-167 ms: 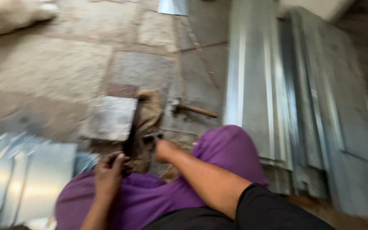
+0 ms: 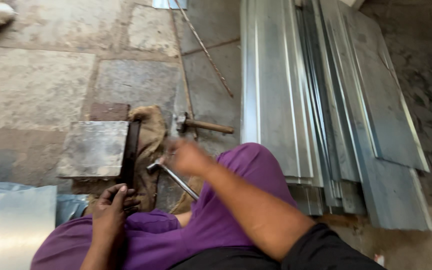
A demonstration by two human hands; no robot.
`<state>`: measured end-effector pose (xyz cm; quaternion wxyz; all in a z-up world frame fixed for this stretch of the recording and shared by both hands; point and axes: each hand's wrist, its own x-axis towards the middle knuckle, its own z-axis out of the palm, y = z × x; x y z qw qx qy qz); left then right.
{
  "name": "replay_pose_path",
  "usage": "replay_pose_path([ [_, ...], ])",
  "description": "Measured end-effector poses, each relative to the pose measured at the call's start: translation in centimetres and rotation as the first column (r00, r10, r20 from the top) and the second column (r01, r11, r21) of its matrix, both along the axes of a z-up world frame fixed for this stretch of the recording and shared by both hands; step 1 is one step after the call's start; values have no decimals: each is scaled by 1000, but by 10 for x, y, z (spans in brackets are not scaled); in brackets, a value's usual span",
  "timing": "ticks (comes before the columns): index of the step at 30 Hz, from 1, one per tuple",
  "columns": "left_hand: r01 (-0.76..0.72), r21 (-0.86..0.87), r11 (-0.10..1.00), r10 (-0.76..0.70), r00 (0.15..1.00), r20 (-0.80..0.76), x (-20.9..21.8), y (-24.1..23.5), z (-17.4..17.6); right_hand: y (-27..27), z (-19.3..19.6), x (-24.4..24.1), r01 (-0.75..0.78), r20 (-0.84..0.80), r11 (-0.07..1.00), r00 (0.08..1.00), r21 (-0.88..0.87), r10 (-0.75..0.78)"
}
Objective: The person hammers the edges of long metal sheets on a metal block. They pick up sheets from a stack, position the edges, use a hammer to bend or flatten sections, and move finished sheets aside.
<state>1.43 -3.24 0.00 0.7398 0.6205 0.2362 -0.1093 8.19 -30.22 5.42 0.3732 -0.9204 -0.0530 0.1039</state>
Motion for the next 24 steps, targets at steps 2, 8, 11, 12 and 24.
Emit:
replay_pose_path([
  [2, 24, 9, 1000, -24, 999, -23, 0, -10, -6, -79, -3, 8, 269, -16, 914, 961, 303, -277],
  [8, 120, 42, 992, -118, 991, -63, 7, -24, -21, -335, -40, -77, 791, 390, 553, 611, -262, -689],
  [11, 134, 55, 989, -131, 990, -55, 11, -27, -29, -385, -88, -123, 750, 104, 401, 525, -526, -845],
  [12, 134, 49, 990, -131, 990, -56, 10, -26, -31, -389, -105, -133, 755, 101, 427, 539, -497, -836],
  [24, 90, -25, 996, -91, 995, -41, 3, -16, -41, -394, -101, -115, 702, -39, 446, 514, -556, -857],
])
